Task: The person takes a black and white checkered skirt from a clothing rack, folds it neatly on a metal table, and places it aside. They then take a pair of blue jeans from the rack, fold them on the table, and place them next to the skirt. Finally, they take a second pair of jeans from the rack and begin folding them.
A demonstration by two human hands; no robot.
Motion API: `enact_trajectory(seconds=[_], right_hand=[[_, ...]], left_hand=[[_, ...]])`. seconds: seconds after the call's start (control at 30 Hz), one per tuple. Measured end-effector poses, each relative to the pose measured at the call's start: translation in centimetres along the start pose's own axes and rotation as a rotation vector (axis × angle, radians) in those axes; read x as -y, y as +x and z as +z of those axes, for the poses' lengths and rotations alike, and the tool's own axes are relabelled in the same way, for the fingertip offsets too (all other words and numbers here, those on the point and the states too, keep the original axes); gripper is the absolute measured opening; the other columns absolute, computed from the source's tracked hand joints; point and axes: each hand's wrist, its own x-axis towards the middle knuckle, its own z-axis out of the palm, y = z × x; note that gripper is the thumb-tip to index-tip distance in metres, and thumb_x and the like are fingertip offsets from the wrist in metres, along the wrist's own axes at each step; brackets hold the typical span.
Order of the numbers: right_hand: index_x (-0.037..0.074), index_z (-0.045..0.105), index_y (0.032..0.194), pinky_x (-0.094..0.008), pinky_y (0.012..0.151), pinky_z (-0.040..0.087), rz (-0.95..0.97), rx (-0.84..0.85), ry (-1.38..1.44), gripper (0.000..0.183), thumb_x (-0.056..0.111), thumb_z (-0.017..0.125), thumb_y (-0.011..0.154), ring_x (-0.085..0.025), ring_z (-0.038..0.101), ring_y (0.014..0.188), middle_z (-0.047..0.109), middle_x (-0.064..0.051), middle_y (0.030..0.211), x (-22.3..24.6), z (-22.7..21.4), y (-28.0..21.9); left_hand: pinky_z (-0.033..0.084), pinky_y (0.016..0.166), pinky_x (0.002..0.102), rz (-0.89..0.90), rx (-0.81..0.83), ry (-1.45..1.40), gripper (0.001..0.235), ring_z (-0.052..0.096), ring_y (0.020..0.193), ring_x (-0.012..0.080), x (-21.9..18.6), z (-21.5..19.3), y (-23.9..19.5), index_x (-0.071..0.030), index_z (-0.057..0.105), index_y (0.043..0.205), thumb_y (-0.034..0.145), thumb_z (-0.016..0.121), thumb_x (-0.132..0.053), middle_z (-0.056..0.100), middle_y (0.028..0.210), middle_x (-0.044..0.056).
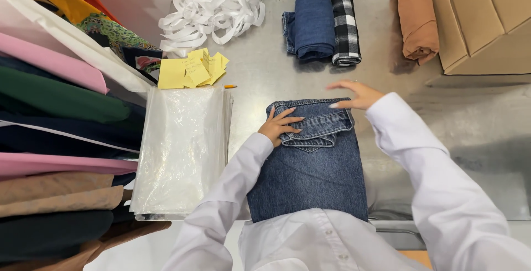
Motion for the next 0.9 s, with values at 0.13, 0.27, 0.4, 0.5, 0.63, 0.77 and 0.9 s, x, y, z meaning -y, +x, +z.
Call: enact_trajectory(seconds=[0.13, 0.27, 0.4, 0.5, 0.63, 0.77, 0.9], right_hand=[[0.02, 0.043, 0.154, -0.059, 0.117, 0.035, 0.168, 0.099, -0.272, 0.109, 0.038, 0.096, 0.061, -0.045, 0.047, 0.138, 0.054, -0.022, 0.145, -6.2, 3.3, 5.0], [0.033, 0.046, 0.147, -0.055, 0.109, 0.046, 0.306, 0.231, -0.51, 0.126, 0.071, 0.099, 0.039, -0.035, 0.059, 0.128, 0.064, -0.009, 0.133, -8.8, 6.8, 7.3], [0.036, 0.046, 0.138, -0.055, 0.102, 0.045, 0.36, 0.167, -0.703, 0.117, 0.078, 0.095, 0.041, -0.033, 0.055, 0.128, 0.061, -0.005, 0.13, -7.5, 8.2, 6.6], [0.029, 0.047, 0.134, -0.053, 0.105, 0.039, 0.362, 0.038, -0.758, 0.101, 0.064, 0.094, 0.052, -0.033, 0.05, 0.129, 0.057, -0.005, 0.127, -4.0, 9.2, 4.2], [0.025, 0.048, 0.128, -0.049, 0.101, 0.035, 0.289, -0.165, -0.832, 0.09, 0.056, 0.092, 0.057, -0.03, 0.048, 0.119, 0.052, -0.002, 0.115, -2.3, 11.5, 1.0], [0.019, 0.053, 0.118, -0.042, 0.089, 0.036, -0.007, -0.561, -0.943, 0.078, 0.045, 0.092, 0.056, -0.027, 0.048, 0.104, 0.043, -0.002, 0.102, -2.5, 14.0, -1.8], [0.016, 0.056, 0.118, -0.042, 0.086, 0.036, -0.178, -0.76, -1.047, 0.073, 0.039, 0.09, 0.058, -0.027, 0.048, 0.1, 0.043, -0.003, 0.102, -1.8, 15.4, -3.6]], left_hand=[[-0.003, 0.12, 0.069, -0.035, 0.146, -0.001, 0.067, 0.018, 0.158, 0.0206, 1.6, -0.4, 0.4, -0.033, 0.072, 0.122, 0.075, 0.061, 0.014, 0.046, 0.158, -0.016], [0.003, 0.12, 0.071, -0.095, 0.212, -0.133, 0.06, 0.025, 0.156, 0.0225, 2.6, -0.7, 0.5, -0.028, 0.077, 0.111, 0.071, 0.056, 0.012, 0.053, 0.152, -0.013], [0.025, 0.126, 0.051, -0.396, 0.021, -0.41, 0.033, 0.045, 0.144, 0.0201, 4.1, -1.8, 2.8, -0.035, 0.076, 0.115, 0.083, 0.076, -0.03, 0.061, 0.144, -0.006], [0.027, 0.125, 0.052, -0.739, 0.099, 0.008, 0.133, 0.028, 0.151, 0.0378, -1.3, -6.0, 3.5, -0.023, 0.021, 0.16, 0.056, 0.081, -0.08, 0.026, 0.162, 0.013], [0.035, 0.12, 0.055, -0.791, 0.209, -0.066, 0.149, 0.038, 0.144, 0.0428, 0.3, -2.6, 2.8, -0.012, 0.013, 0.159, 0.048, 0.089, -0.077, 0.032, 0.153, 0.019], [0.047, 0.11, 0.056, -0.714, 0.202, 0.12, 0.134, 0.051, 0.129, 0.0495, 0.8, -0.6, 2.3, -0.009, 0.025, 0.148, 0.047, 0.097, -0.06, 0.035, 0.14, 0.018], [0.048, 0.112, 0.056, -0.622, 0.099, 0.149, 0.102, 0.046, 0.13, 0.0536, -2.2, -1.5, 1.6, -0.009, 0.032, 0.139, 0.064, 0.096, -0.032, 0.031, 0.138, 0.016]])
